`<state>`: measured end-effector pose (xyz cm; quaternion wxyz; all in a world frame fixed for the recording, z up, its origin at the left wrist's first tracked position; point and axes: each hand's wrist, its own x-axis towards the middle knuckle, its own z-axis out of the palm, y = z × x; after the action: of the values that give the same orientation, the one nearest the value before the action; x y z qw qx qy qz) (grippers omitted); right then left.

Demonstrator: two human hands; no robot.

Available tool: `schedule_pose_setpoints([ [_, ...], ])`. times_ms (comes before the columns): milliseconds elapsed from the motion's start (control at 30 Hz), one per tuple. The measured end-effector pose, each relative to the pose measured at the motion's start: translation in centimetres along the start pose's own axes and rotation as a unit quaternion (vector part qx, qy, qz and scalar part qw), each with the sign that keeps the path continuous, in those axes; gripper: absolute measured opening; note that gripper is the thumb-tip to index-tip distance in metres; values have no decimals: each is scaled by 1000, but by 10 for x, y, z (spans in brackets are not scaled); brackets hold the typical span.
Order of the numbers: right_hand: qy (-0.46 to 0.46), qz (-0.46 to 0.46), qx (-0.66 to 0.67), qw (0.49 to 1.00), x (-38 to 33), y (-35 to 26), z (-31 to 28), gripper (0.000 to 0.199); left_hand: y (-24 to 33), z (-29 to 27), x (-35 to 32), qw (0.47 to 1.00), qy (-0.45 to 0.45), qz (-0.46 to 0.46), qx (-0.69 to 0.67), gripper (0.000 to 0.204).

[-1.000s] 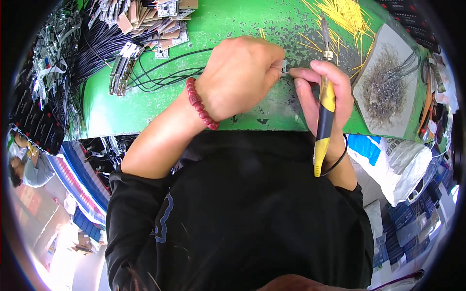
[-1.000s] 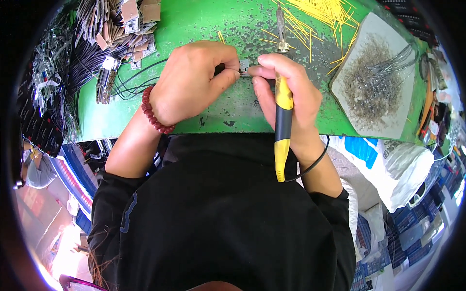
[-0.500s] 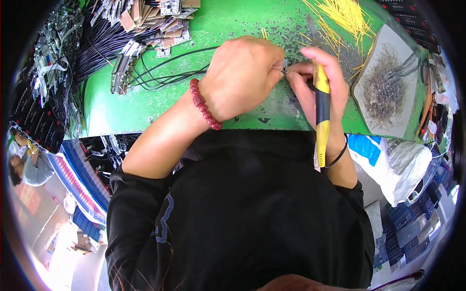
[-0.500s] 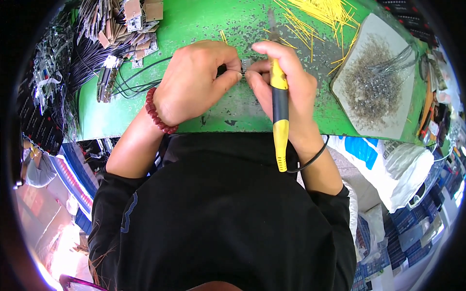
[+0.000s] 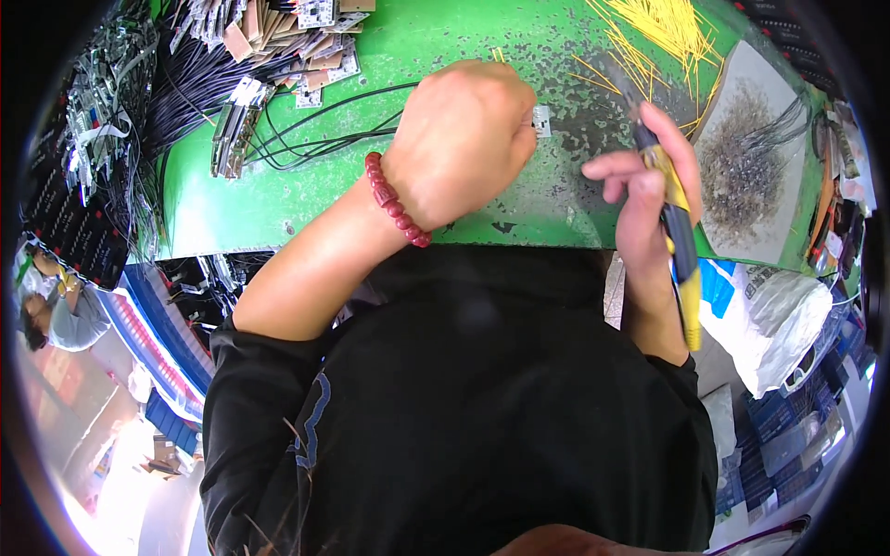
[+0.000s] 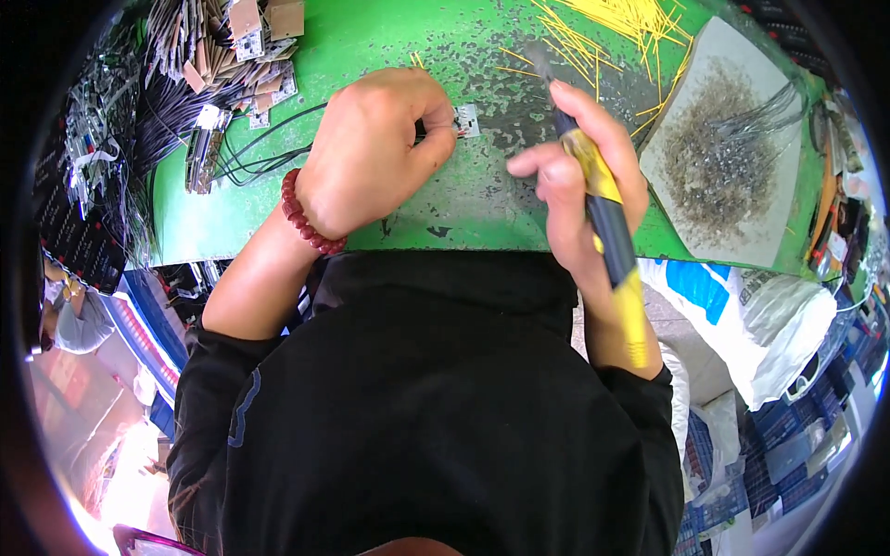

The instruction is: The person solders wires to circuit boards using a soldering iron and then places the completed assemblies into a blue plastic bin.

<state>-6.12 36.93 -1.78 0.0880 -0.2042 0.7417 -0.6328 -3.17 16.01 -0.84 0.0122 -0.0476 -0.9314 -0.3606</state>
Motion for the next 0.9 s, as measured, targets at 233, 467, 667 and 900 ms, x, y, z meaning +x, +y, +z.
schedule_pose_setpoints([
  [233, 98, -16, 74, 992, -18, 17, -12, 51, 1, 3, 1, 999, 21, 12, 29, 10],
  [467, 84, -24, 109, 990, -18, 25, -15, 23, 2, 5, 3, 999, 15, 6, 29, 10],
  [667, 62, -17, 97, 993, -16, 23, -11, 19, 0, 6, 3, 999, 19, 9, 33, 10],
  [900, 60, -24, 102, 993, -16, 24, -11, 20, 2, 5, 3, 999, 27, 13, 40, 11],
])
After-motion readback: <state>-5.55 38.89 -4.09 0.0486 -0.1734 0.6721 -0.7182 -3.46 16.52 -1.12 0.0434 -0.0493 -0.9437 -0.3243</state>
